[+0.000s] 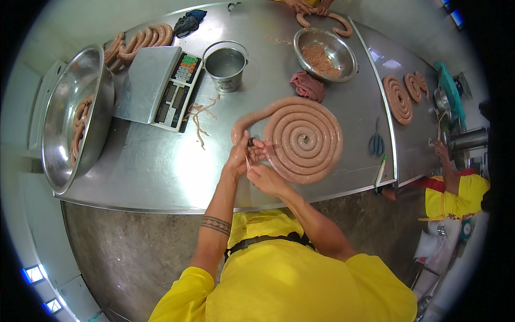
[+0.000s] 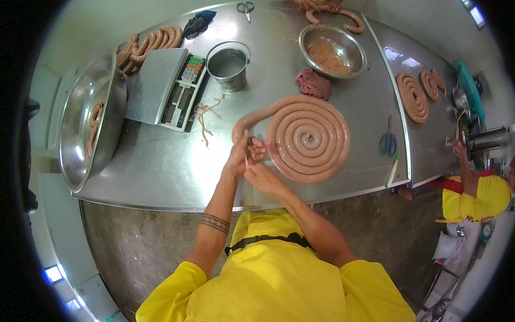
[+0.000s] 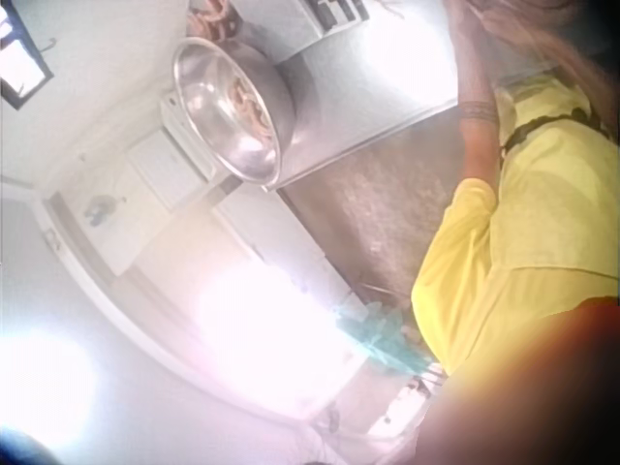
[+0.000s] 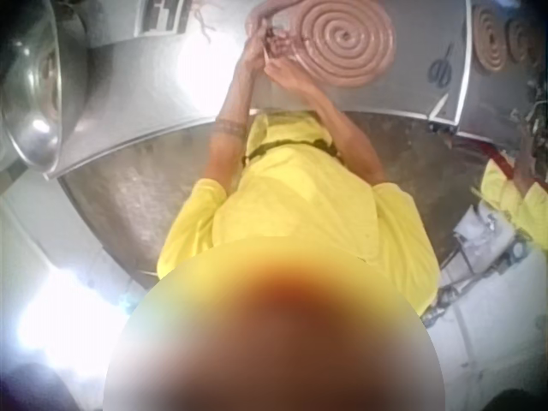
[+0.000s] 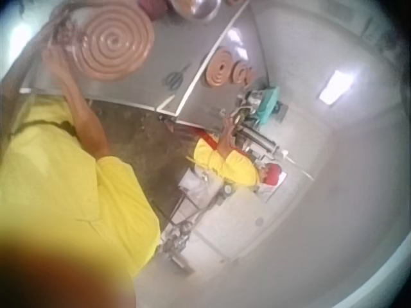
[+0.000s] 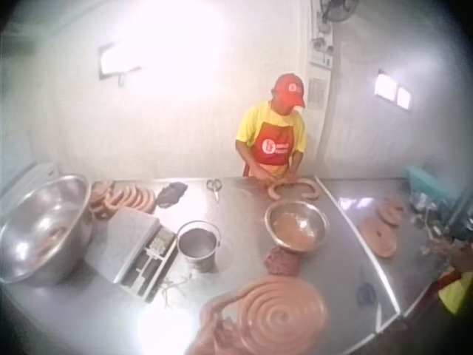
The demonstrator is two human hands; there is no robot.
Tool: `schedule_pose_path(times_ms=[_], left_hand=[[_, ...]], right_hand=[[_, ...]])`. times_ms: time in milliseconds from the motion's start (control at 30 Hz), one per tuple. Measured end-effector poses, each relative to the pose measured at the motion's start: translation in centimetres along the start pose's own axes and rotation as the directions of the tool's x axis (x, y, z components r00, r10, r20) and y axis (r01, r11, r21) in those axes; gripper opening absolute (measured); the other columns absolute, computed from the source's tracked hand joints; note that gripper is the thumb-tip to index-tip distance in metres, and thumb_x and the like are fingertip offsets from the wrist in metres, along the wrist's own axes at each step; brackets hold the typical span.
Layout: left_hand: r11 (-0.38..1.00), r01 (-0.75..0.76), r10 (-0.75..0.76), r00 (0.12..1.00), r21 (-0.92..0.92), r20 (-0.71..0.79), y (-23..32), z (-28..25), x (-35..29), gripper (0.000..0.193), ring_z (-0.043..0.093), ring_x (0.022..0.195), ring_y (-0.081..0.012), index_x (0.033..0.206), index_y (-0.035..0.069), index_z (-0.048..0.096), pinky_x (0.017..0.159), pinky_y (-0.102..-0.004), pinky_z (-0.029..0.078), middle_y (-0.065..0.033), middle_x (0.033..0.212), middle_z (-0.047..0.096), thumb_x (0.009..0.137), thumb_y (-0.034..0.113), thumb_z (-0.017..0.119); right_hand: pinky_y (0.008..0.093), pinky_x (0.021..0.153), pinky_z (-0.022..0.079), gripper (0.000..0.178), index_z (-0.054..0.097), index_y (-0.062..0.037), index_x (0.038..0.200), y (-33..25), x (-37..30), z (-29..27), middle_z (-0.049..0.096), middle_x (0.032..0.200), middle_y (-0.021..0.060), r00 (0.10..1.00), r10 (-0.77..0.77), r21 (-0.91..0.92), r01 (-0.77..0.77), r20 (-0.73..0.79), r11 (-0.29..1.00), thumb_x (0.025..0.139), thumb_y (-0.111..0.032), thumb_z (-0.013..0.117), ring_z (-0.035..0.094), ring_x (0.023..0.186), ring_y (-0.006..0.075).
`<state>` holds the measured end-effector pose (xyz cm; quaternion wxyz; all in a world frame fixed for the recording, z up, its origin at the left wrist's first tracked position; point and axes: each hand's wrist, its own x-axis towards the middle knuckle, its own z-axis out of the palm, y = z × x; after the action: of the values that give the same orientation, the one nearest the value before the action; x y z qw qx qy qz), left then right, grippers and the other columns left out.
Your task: The person coils a long sausage into a spiral on a stainless steel table, ties the ends with string, and uses a green tool to prick the casing. The person also weighs the sausage on a digital scale and wipes the table with a cloth.
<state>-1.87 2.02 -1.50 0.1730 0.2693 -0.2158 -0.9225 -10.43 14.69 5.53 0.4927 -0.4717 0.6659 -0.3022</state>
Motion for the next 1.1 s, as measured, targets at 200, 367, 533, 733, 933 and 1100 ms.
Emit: schedule_pose_path(times_ms=[200, 367, 533, 733, 933, 1100], left_hand=[[0.954, 0.287, -0.29, 0.957, 0.087, 0.014, -2.3, -0.5, -2.1, 0.062, 0.068, 0.078, -0.0248, 0.074, 0.004, 0.059, 0.074, -0.0355, 0.059, -0.02, 0.099, 0.07, 0.103, 0.055, 0.039], [0.854, 0.483, -0.5, 0.864, -0.192, -0.051, -4.9, 0.9, -7.0, 0.037, 0.067, 0.095, -0.0255, 0.083, 0.002, 0.059, 0.093, -0.0403, 0.055, -0.0223, 0.12, 0.065, 0.105, 0.03, 0.05], [0.939, 0.257, -0.298, 0.939, -0.226, -0.171, -3.2, 0.7, -8.4, 0.021, 0.064, 0.097, -0.0233, 0.106, -0.002, 0.058, 0.092, -0.0403, 0.053, -0.016, 0.112, 0.065, 0.104, 0.017, 0.05], [0.984, 0.175, -0.123, 0.833, 0.045, -0.539, -5.7, -0.9, -5.8, 0.025, 0.037, 0.051, -0.0068, 0.104, 0.0, 0.062, 0.047, -0.0234, 0.032, 0.0035, 0.065, 0.046, 0.105, 0.019, 0.045], [0.934, 0.198, -0.01, 0.846, 0.297, -0.533, -0.7, -6.8, -5.6, 0.027, 0.042, 0.05, -0.008, 0.109, -0.001, 0.065, 0.044, -0.0245, 0.037, 0.0015, 0.07, 0.058, 0.101, 0.016, 0.045], [-0.014, 0.364, 0.461, 0.829, 0.931, -0.317, 0.5, -6.6, -3.7, 0.024, 0.068, 0.068, -0.0309, 0.093, 0.0, 0.071, 0.063, -0.0438, 0.053, -0.0191, 0.074, 0.069, 0.091, 0.016, 0.053]], right_hand=[[0.0454, 0.069, 0.045, 0.032, 0.052, 0.0055, 0.082, 3.1, -1.1, 3.0, 0.058, 0.075, 0.0245, 0.965, -0.256, -0.11, 0.249, -0.054, 0.962, 0.094, -0.023, 0.045, 0.059, 0.073, 0.0321], [0.0476, 0.072, 0.046, 0.029, 0.055, 0.005, 0.088, 5.6, -6.2, 3.0, 0.059, 0.079, 0.027, 0.983, 0.149, -0.134, -0.135, 0.106, 0.982, 0.093, -0.022, 0.046, 0.061, 0.077, 0.0384], [0.0495, 0.068, 0.048, 0.028, 0.057, 0.0048, 0.091, 5.3, -6.9, 1.8, 0.061, 0.08, 0.0278, 0.997, 0.047, -0.085, -0.042, 0.054, 0.995, 0.092, -0.021, 0.046, 0.061, 0.076, 0.0455], [0.0486, 0.074, 0.049, 0.028, 0.06, 0.004, 0.089, 5.4, -4.3, 4.9, 0.065, 0.087, 0.0273, 0.998, -0.054, -0.111, 0.049, -0.039, 0.993, 0.094, -0.021, 0.049, 0.063, 0.083, 0.0439], [0.0338, 0.068, 0.05, 0.008, 0.065, -0.0022, 0.094, 13.7, -7.9, -8.9, 0.066, 0.077, 0.0089, 0.742, -0.079, -0.042, 0.068, -0.665, 0.997, 0.09, -0.006, 0.059, 0.063, 0.075, 0.0169], [0.0504, 0.097, 0.042, 0.043, 0.055, 0.0048, 0.119, 25.4, -15.0, -24.7, 0.058, 0.121, 0.0261, -0.037, -0.029, 0.009, -0.761, -0.999, 0.649, 0.088, -0.023, 0.066, 0.055, 0.116, 0.0387]])
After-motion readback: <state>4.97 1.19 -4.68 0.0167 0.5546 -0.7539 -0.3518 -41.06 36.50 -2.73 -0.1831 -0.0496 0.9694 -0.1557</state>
